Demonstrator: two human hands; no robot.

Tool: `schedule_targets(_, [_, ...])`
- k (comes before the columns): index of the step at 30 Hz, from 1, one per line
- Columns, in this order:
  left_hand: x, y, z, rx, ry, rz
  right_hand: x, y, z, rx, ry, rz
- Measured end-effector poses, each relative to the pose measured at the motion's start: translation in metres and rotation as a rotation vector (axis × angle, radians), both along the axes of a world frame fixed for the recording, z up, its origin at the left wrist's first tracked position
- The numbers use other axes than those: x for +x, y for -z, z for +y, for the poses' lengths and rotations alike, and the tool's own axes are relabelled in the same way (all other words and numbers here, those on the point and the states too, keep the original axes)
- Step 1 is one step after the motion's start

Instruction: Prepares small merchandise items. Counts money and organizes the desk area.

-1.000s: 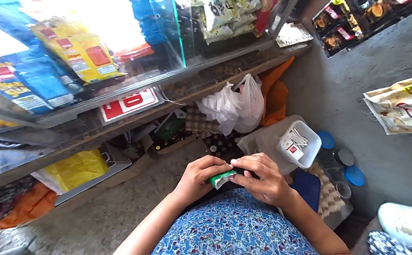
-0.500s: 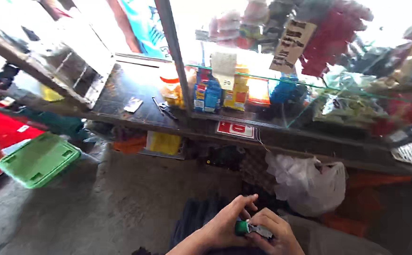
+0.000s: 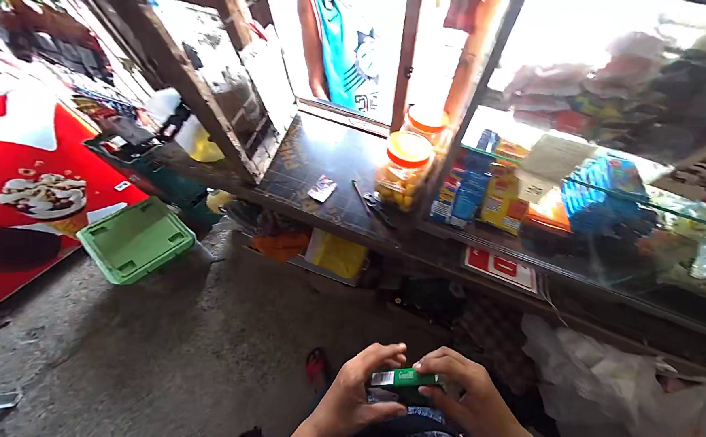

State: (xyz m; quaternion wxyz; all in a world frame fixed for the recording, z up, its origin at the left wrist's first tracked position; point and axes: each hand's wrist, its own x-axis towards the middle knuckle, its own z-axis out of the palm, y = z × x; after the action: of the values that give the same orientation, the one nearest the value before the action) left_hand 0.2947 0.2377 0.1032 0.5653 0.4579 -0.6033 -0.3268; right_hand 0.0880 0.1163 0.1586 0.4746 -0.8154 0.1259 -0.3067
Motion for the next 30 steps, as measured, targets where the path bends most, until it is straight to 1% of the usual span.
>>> schedule_targets(1, [0.025, -0.005, 0.001, 0.005, -0.053, -0.001, 0.022, -0.002, -0.004, 0.001, 0.017, -0.013])
schedule_targets(4, [0.105, -0.014, 0.012, 0.012, -0.329, -0.075, 0.09, -0.014, -0.023, -0.029, 0.135, -0.035])
schedule_targets(6, [0.158, -0.017, 0.018, 0.01, -0.483, -0.133, 0.137, -0.027, -0.042, -0.118, 0.206, -0.062])
schedule_targets(7, [0.181, -0.018, 0.019, 0.008, -0.53, -0.165, 0.161, -0.035, -0.053, -0.182, 0.238, -0.077])
schedule_targets(9, [0.216, -0.024, 0.011, 0.007, -0.538, -0.255, 0.204, -0.051, -0.071, -0.309, 0.312, -0.062])
schedule_targets(11, [0.239, -0.028, -0.012, -0.029, -0.479, -0.384, 0.242, -0.064, -0.088, -0.418, 0.397, 0.023])
schedule_targets(14, [0.257, -0.035, -0.068, -0.06, -0.391, -0.594, 0.293, -0.067, -0.119, -0.527, 0.498, 0.15])
schedule_targets(17, [0.265, -0.039, -0.129, -0.021, -0.393, -0.681, 0.335, -0.056, -0.152, -0.615, 0.585, 0.286])
schedule_targets(20, [0.269, -0.038, -0.172, 0.081, -0.426, -0.747, 0.362, -0.036, -0.18, -0.665, 0.655, 0.409])
schedule_targets(22, [0.271, -0.036, -0.188, 0.127, -0.436, -0.762, 0.375, -0.026, -0.193, -0.643, 0.661, 0.475])
schedule_targets(26, [0.274, -0.017, -0.202, 0.089, -0.487, -0.821, 0.39, -0.011, -0.208, -0.548, 0.604, 0.571])
schedule_targets(28, [0.276, -0.013, -0.203, 0.079, -0.499, -0.806, 0.394, -0.008, -0.212, -0.491, 0.565, 0.613])
schedule_targets(30, [0.276, -0.009, -0.201, 0.071, -0.514, -0.793, 0.397, 0.0, -0.213, -0.512, 0.571, 0.616])
